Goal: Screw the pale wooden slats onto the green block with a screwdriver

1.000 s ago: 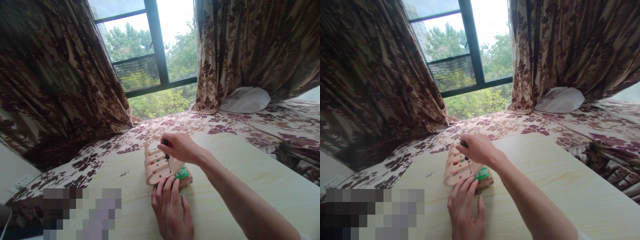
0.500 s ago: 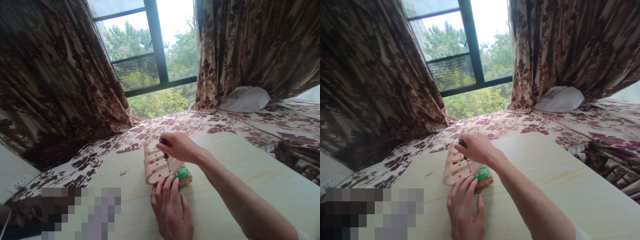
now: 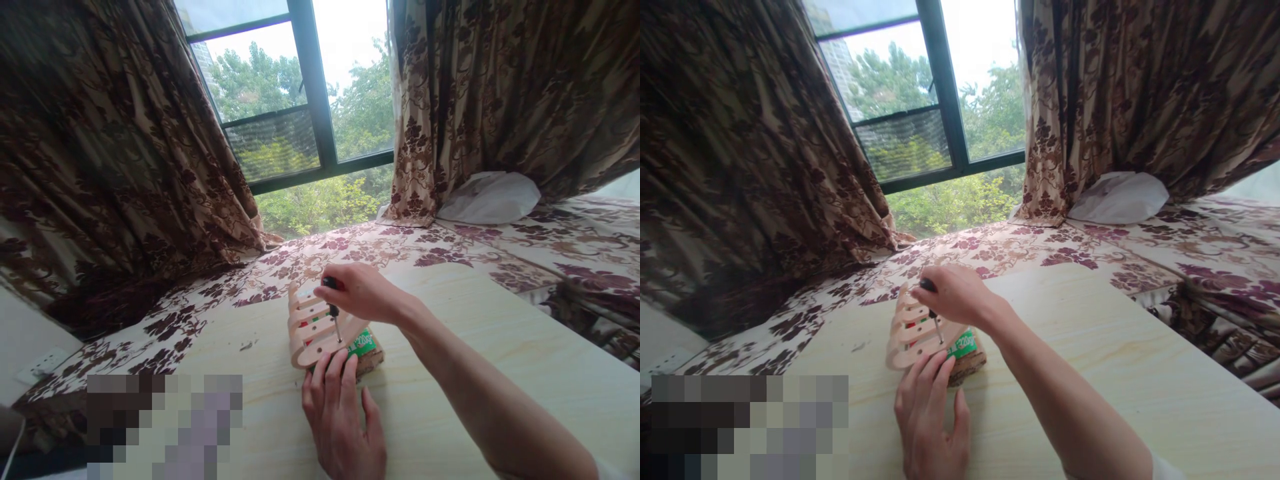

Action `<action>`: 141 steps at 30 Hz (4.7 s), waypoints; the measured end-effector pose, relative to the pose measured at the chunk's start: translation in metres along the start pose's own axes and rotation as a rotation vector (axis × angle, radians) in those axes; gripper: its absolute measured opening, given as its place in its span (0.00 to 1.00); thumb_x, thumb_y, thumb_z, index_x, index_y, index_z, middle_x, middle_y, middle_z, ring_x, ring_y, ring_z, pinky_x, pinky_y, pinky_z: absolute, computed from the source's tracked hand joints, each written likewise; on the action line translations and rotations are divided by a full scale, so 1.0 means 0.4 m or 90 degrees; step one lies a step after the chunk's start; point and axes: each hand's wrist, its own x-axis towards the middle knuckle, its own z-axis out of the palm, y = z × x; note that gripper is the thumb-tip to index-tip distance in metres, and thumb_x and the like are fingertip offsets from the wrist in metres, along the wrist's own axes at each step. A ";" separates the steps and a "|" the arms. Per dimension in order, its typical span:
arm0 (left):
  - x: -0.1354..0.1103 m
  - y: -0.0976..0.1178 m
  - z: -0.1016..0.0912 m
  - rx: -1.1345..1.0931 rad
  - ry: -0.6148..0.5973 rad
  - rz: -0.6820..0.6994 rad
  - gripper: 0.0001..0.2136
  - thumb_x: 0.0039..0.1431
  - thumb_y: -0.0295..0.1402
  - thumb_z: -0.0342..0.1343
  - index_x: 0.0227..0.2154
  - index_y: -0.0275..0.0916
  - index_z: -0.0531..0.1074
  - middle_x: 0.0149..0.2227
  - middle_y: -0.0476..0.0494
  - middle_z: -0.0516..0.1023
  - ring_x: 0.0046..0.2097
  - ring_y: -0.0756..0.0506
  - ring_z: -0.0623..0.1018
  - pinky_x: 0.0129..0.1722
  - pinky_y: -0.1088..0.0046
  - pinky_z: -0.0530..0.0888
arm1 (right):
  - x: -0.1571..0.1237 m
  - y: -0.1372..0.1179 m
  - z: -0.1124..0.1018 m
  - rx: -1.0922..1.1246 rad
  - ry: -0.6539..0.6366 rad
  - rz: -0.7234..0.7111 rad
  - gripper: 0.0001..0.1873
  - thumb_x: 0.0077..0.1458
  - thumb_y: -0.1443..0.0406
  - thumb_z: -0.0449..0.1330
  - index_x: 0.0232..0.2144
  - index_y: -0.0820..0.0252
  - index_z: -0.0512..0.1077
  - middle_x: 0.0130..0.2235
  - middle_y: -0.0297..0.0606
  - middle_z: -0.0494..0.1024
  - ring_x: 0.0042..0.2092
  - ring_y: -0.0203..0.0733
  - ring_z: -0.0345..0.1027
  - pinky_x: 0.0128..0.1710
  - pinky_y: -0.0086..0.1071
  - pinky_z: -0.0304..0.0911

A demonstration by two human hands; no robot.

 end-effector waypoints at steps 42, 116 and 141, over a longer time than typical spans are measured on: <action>0.000 0.000 0.001 0.002 -0.006 0.002 0.19 0.49 0.24 0.53 0.47 0.35 0.66 0.48 0.40 0.71 0.54 0.39 0.64 0.53 0.56 0.59 | -0.009 -0.013 -0.005 0.023 -0.060 -0.116 0.06 0.53 0.63 0.54 0.30 0.59 0.68 0.25 0.30 0.68 0.26 0.30 0.53 0.26 0.26 0.45; -0.001 0.001 -0.001 0.000 -0.007 -0.008 0.19 0.50 0.24 0.52 0.48 0.35 0.66 0.48 0.41 0.72 0.55 0.40 0.64 0.55 0.57 0.58 | -0.011 -0.018 -0.018 0.080 -0.085 -0.141 0.09 0.56 0.63 0.52 0.32 0.60 0.70 0.25 0.30 0.67 0.26 0.29 0.53 0.26 0.26 0.44; -0.003 0.000 -0.001 -0.005 -0.011 -0.002 0.19 0.50 0.24 0.52 0.47 0.35 0.66 0.48 0.41 0.72 0.55 0.40 0.64 0.54 0.57 0.58 | -0.012 -0.005 -0.020 -0.004 -0.045 -0.063 0.12 0.56 0.58 0.52 0.29 0.59 0.70 0.24 0.31 0.67 0.25 0.30 0.52 0.26 0.28 0.43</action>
